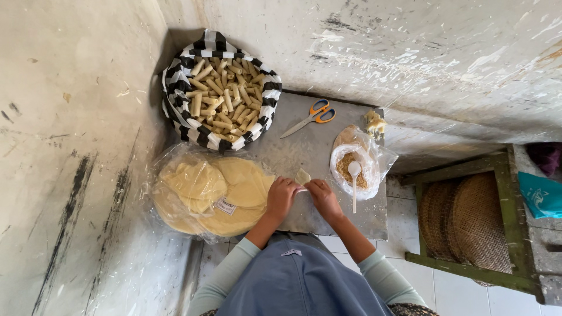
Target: The person prepares pastry wrappers by separating thin sheets of dough and folding them into triangles by hand.
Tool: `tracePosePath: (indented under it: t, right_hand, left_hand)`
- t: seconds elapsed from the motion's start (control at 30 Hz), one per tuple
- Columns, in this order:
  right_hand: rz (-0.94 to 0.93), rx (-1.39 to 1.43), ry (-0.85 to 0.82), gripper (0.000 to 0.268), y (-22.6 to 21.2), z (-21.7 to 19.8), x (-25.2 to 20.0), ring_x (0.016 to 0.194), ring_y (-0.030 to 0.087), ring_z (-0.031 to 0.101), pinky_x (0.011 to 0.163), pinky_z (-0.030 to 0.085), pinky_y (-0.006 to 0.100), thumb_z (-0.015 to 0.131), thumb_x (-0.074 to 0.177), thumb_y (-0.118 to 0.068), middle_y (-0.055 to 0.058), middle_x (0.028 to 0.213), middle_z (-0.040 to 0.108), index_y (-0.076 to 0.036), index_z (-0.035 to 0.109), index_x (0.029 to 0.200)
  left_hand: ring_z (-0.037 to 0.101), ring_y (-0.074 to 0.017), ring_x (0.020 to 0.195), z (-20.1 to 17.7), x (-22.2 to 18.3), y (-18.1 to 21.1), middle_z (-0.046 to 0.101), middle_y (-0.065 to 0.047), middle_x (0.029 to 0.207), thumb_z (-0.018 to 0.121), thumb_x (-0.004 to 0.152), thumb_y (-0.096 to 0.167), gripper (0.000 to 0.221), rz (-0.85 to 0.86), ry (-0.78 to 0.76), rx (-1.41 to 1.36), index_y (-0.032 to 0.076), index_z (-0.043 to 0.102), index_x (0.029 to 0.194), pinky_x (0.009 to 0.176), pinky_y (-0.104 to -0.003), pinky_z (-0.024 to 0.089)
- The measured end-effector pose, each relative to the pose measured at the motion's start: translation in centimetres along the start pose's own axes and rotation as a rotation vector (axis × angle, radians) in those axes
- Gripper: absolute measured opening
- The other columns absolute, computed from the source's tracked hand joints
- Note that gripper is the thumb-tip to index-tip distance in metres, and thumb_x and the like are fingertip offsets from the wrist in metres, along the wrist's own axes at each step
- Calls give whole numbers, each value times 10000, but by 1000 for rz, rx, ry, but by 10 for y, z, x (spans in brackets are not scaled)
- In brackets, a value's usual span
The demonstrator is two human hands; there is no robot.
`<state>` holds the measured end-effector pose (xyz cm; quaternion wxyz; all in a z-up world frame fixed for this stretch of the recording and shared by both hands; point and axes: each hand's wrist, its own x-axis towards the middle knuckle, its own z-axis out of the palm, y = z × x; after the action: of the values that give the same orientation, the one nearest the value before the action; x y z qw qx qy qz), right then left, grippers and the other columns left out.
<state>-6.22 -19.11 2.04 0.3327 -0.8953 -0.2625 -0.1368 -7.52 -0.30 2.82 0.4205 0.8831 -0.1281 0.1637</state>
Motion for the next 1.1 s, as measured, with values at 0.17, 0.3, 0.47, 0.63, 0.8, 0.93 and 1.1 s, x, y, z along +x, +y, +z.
tracePosePath:
  t: [0.17,0.3,0.47,0.63,0.8,0.93,1.1]
  right_hand:
    - [42,-60,32,173,-10,-1,-1,965,316,662,844,566,428,724,846,-13,123,1027,713,-17,721,1019]
    - [180,0,6,137,2,6,11,954,287,669,832,568,402,720,861,1,90,970,725,-53,737,987]
    - [553,167,-205,159,29,3,30,843,270,671,757,556,366,811,808,-64,95,897,713,-52,738,948]
    - [140,51,-33,121,22,7,17,945,276,660,838,545,407,747,835,-18,77,947,739,-56,755,950]
    - [75,-39,38,146,5,7,10,948,319,640,829,536,432,741,816,-32,109,977,720,-21,731,961]
    - [174,-35,49,105,4,9,16,961,324,646,834,545,432,732,859,-38,108,985,728,-36,743,963]
    - [503,59,-290,94,8,2,15,860,255,691,794,565,405,766,848,-88,93,953,733,-91,786,940]
  left_hand:
    - [589,-262,930,-2,-4,1,667,-17,941,745,835,198,104,29,-6,125,148,756,925,804,-414,458]
    - [590,-262,931,9,1,-2,661,-13,922,746,864,253,102,-45,48,169,153,731,875,804,-424,442]
    - [597,-269,913,21,11,-2,675,-12,879,777,793,266,145,-226,72,143,145,707,831,791,-439,425]
    - [605,-236,887,16,10,0,709,42,894,756,825,217,103,-186,97,59,168,702,897,793,-425,413]
    - [589,-242,963,7,3,-2,679,7,957,754,841,221,113,28,97,193,159,718,929,824,-410,410]
    - [568,-262,988,18,12,-10,666,-11,960,765,846,301,147,-95,99,226,161,751,886,826,-430,402]
    - [551,-276,1033,18,2,-7,663,-19,958,790,771,345,196,-230,-68,221,161,769,834,872,-450,392]
